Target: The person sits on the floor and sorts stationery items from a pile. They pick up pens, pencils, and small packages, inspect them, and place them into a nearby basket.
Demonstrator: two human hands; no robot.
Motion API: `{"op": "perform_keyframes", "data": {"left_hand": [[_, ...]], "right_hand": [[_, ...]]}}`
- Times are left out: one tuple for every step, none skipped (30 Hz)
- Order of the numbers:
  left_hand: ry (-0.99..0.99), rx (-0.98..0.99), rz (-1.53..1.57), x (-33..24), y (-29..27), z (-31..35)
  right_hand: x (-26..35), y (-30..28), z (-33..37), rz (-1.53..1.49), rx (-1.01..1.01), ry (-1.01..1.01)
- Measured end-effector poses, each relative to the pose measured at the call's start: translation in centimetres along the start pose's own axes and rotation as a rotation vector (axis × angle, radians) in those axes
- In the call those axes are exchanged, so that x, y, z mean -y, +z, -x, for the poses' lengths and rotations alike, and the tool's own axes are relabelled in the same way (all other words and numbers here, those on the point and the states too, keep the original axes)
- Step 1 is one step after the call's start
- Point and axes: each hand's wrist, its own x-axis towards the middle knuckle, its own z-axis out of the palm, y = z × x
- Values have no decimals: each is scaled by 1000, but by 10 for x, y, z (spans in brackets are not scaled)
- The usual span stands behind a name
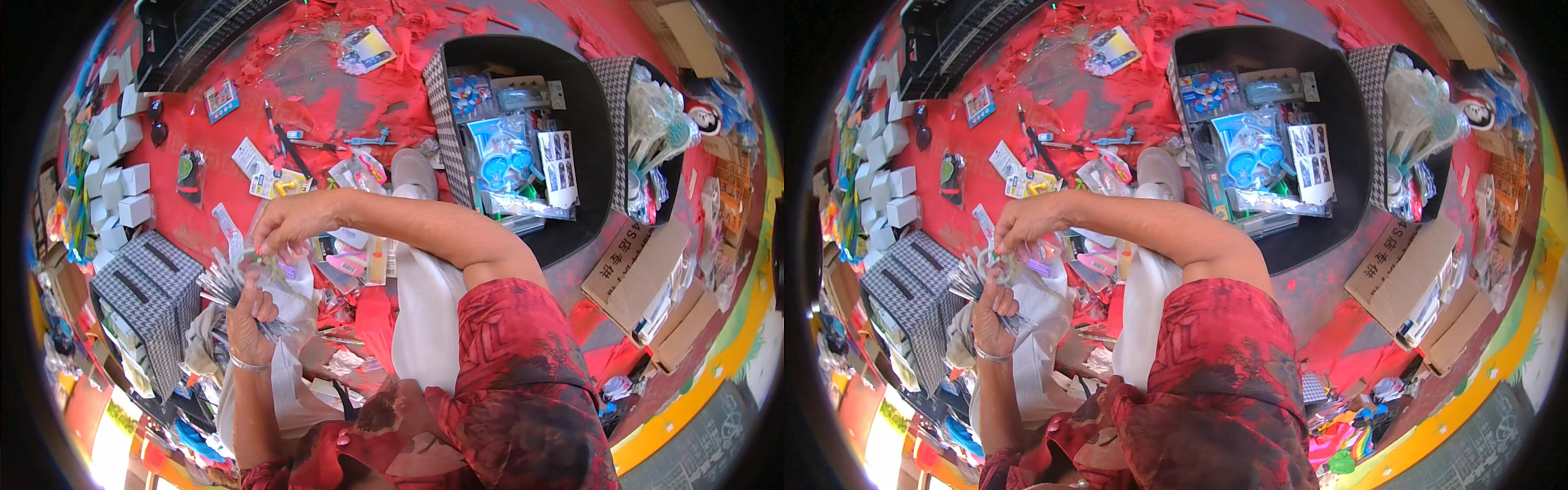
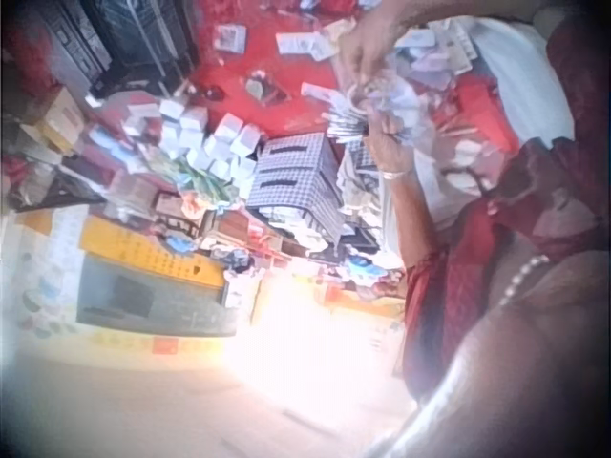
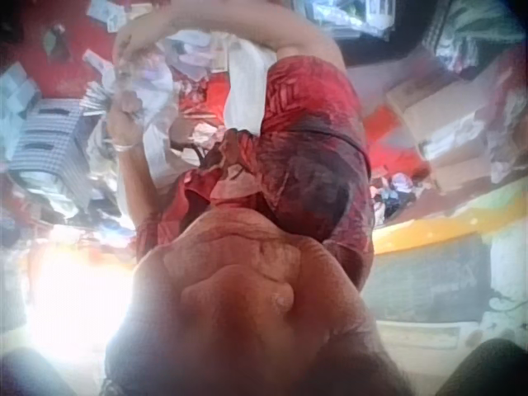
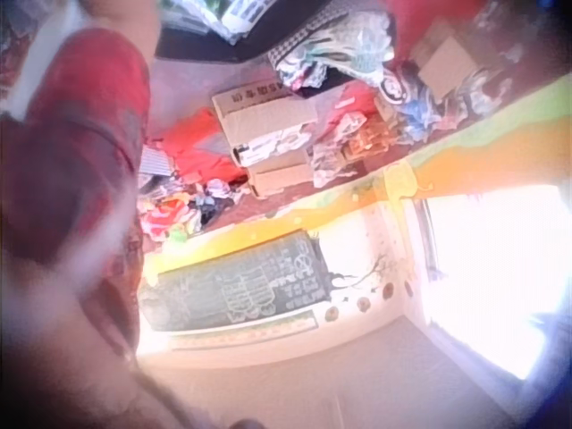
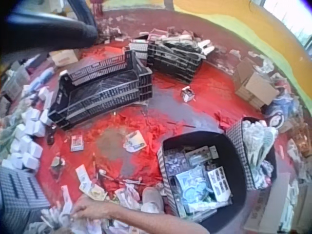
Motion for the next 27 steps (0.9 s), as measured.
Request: {"op": "perform_keyframes", "data": {"left_hand": [[10,-20,-18,0,1,0],[13,-51,-26,1,1,-1],[26,-69,-23,1,2,-1],[6,-67,-35,1,3,-1],[-2,-53,-35,0,4,-2],[23,-52,-19,-1,4,-1],[-1,-45,-62,-1,5,1],[13,-49,-90,-1,7,2],[7,-81,-118,-2,8,4],[59,-82,-105,-4,9,6],[81,-91,-93,-5,11,7],[105,-79,-76,-7,13,8],[108,-95,-71,-9,14,9],[118,-94,-59,-11,16,10],[119,-106,-46,-13,16,12],[87,-114,-47,-16,16,13],[90,-86,-72,-17,15,16],[70,-120,-94,-19,13,18],[65,-99,-23,-20,11,21],[65,-71,-4,-21,9,23],[58,-90,34,-22,9,25],[138,13,21,-24,6,27],[124,9,-16,-25,6,30],[163,60,19,-25,7,34],[186,102,32,-26,7,39],[207,95,18,-27,6,44],[225,98,-3,-29,6,48]], "right_hand": [[-1,3,-1,44,18,69],[-2,5,-1,5,-2,71],[-3,6,0,-64,4,54],[-4,6,1,-110,-13,80],[-5,6,2,-152,-23,109],[-6,6,3,-119,-51,124],[-5,8,3,-73,-60,130],[-4,10,2,-47,-14,59],[-3,12,1,31,-30,154],[-2,13,0,74,-12,183],[-1,12,-1,54,-45,177],[0,11,-1,58,-114,207],[0,8,-1,12,-100,178],[0,7,0,-8,-114,186],[1,5,1,-30,-127,194],[2,6,2,26,-135,182],[4,9,4,8,-211,178],[8,14,3,-4,-215,180],[12,19,4,43,-262,211],[20,24,5,95,-277,211],[27,31,5,100,-284,225],[36,38,2,208,-241,220],[46,47,3,206,-223,198],[55,54,2,323,-215,218],[62,58,1,419,-184,214],[67,62,1,431,-212,237],[71,66,3,446,-247,259]]}}
